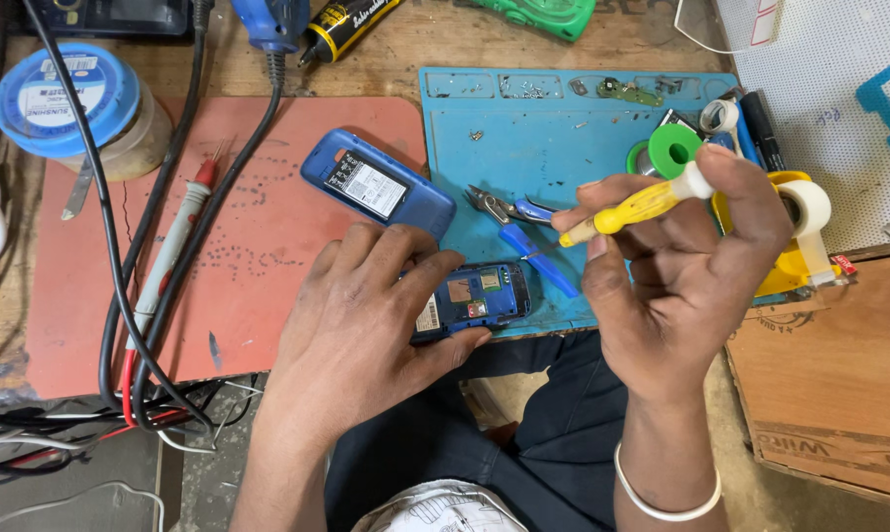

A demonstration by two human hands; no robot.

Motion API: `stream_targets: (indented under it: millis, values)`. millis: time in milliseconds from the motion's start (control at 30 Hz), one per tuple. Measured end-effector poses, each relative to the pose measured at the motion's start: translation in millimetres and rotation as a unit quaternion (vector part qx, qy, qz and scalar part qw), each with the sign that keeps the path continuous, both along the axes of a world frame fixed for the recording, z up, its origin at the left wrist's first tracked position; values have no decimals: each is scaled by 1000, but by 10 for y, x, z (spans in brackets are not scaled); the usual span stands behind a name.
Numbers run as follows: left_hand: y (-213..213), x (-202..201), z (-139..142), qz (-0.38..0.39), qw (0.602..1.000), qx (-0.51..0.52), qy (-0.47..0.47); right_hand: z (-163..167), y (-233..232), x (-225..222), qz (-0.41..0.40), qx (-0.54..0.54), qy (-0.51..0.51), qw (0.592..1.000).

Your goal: The person uses a screwdriver to remove screws from the back of a blue mobile phone, then pries off the back cover. Using tweezers, they lift and remove the keypad membrane and the main circuit board assembly from the phone chassis.

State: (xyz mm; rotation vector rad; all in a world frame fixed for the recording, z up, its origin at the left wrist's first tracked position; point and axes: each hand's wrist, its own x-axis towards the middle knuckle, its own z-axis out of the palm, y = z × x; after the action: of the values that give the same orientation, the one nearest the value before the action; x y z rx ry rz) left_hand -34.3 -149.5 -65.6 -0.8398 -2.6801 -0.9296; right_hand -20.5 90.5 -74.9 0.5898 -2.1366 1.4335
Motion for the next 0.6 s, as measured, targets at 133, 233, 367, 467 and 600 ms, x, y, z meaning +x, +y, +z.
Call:
stream_targets:
  millis: [133, 233, 367, 467, 600]
  values:
    - [23, 3, 1, 14, 1000, 12, 15, 51, -69, -55, -7, -28, 2, 1000]
    - [41, 8, 13, 44, 997, 69, -2, 110, -257, -172, 12, -58, -10, 998]
    - [73, -54, 23, 112, 985, 132, 16, 167, -519, -285, 47, -88, -31, 995]
    - [77, -107, 20, 173, 974, 119, -89, 174, -622, -262, 68, -124, -70, 988]
    - [33, -166, -21, 171, 976, 130, -32, 137, -611, -247, 62, -120, -60, 989]
